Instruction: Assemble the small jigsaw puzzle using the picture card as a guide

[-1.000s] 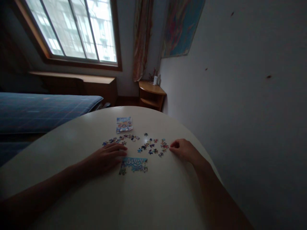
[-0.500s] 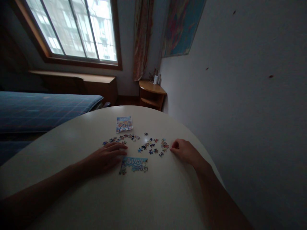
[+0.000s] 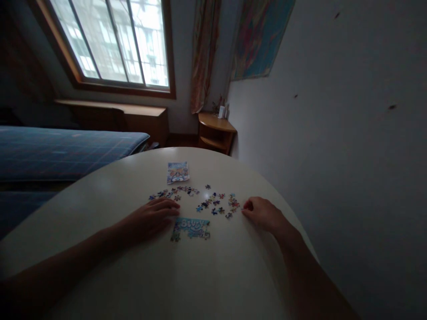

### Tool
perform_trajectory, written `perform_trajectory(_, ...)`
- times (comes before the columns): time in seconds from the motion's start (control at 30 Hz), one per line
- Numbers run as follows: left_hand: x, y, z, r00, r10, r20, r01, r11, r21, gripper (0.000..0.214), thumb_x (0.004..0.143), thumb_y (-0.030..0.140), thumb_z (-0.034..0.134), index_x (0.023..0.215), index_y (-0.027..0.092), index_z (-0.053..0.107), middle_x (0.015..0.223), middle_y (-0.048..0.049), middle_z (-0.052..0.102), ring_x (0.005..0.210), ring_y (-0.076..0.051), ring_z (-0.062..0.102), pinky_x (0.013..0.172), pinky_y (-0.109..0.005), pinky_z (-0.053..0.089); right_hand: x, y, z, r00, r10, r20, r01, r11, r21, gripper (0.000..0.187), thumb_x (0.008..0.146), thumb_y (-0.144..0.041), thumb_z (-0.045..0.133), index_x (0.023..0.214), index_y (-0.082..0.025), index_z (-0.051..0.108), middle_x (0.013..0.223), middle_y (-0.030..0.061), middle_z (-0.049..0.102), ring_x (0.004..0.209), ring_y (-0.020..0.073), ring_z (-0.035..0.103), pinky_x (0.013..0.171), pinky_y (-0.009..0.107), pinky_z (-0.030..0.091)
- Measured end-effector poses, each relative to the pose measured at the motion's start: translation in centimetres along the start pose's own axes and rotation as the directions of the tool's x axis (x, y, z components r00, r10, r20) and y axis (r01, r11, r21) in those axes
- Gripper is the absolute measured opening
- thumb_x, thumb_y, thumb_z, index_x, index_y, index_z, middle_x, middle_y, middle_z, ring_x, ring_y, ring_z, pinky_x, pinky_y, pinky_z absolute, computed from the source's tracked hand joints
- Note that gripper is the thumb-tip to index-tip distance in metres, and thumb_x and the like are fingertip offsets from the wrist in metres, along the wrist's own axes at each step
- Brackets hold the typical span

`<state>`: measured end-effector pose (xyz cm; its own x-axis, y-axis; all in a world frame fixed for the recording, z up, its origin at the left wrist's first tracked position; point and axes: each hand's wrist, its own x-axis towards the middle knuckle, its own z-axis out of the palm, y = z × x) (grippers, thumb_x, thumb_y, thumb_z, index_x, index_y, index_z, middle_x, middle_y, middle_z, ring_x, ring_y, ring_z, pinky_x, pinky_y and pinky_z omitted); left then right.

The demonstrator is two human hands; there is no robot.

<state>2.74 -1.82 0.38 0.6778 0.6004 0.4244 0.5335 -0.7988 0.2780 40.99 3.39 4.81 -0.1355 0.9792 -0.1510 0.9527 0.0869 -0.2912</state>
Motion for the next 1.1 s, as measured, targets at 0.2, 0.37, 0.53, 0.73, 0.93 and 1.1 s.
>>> perform_trajectory(0.2, 0.0, 0.2, -0.1, 1.0, 0.0, -0.012, 0.001, 1.0, 0.005, 0.025, 0.098, 0.017, 0.047, 0.118, 0.021, 0.061, 0.125, -0.0101, 0.062, 0.115, -0.023, 0.057, 0.099, -0.044, 0.051, -0.2, -0.8, -0.1, 1.0, -0.025, -0.003, 0.025, 1.0, -0.012, 0.009, 0.08, -0.023, 0.063, 0.085, -0.018, 0.068, 0.089, 0.0093, 0.073, 0.08, 0.0206, 0.067, 0.068, 0.028, 0.047)
perform_trajectory(0.37, 0.1, 0.2, -0.1, 1.0, 0.015, -0.021, -0.015, 1.0, 0.012, 0.025, 0.098, 0.015, 0.046, 0.117, 0.021, 0.06, 0.122, -0.0099, 0.063, 0.113, -0.022, 0.059, 0.097, -0.044, 0.052, -0.3, -1.2, 0.0, 1.0, -0.024, -0.005, 0.024, 0.999, 0.04, 0.019, 0.081, -0.019, 0.062, 0.099, -0.016, 0.067, 0.093, 0.0096, 0.073, 0.083, 0.0196, 0.068, 0.072, 0.027, 0.048)
perform_trajectory(0.53, 0.1, -0.1, 0.3, 1.0, 0.015, -0.01, -0.015, 1.0, 0.005, 0.027, 0.097, 0.014, 0.048, 0.12, 0.021, 0.06, 0.124, -0.0096, 0.062, 0.115, -0.022, 0.057, 0.099, -0.042, 0.051, -0.5, -0.9, -0.1, 1.0, 0.025, -0.015, -0.025, 1.0, -0.014, 0.018, 0.082, -0.031, 0.067, 0.093, -0.017, 0.07, 0.095, 0.0103, 0.074, 0.088, 0.0232, 0.069, 0.074, 0.03, 0.048)
perform_trajectory(0.73, 0.4, -0.1, 0.4, 1.0, 0.017, -0.011, -0.017, 1.0, -0.003, 0.025, 0.097, 0.015, 0.048, 0.118, 0.021, 0.06, 0.123, -0.0092, 0.063, 0.115, -0.022, 0.058, 0.098, -0.043, 0.051, -0.7, -1.1, 0.0, 1.0, 0.016, -0.018, -0.017, 0.999, -0.039, 0.013, 0.083, -0.027, 0.066, 0.088, -0.018, 0.072, 0.094, 0.0106, 0.074, 0.087, 0.0228, 0.069, 0.073, 0.029, 0.047)
perform_trajectory(0.93, 0.3, -0.5, 0.6, 1.0, 0.014, 0.01, -0.014, 1.0, -0.025, 0.026, 0.097, 0.016, 0.049, 0.12, 0.022, 0.059, 0.125, -0.0086, 0.062, 0.117, -0.023, 0.057, 0.102, -0.044, 0.049, -1.1, -1.9, 0.0, 1.0, -0.005, 0.007, 0.006, 0.999, -0.053, 0.013, 0.086, -0.02, 0.061, 0.092, -0.015, 0.071, 0.096, 0.0114, 0.074, 0.086, 0.021, 0.068, 0.071, 0.027, 0.047)
perform_trajectory(1.1, 0.5, -0.4, 0.4, 1.0, 0.019, -0.001, -0.019, 0.998, -0.053, 0.024, 0.097, 0.018, 0.048, 0.118, 0.022, 0.06, 0.123, -0.0084, 0.063, 0.116, -0.023, 0.057, 0.101, -0.044, 0.05, -1.4, -2.2, -0.2, 1.0, -0.002, 0.006, 0.002, 0.997, -0.075, 0.013, 0.085, -0.021, 0.062, 0.092, -0.016, 0.071, 0.096, 0.0108, 0.074, 0.087, 0.0209, 0.068, 0.071, 0.027, 0.045)
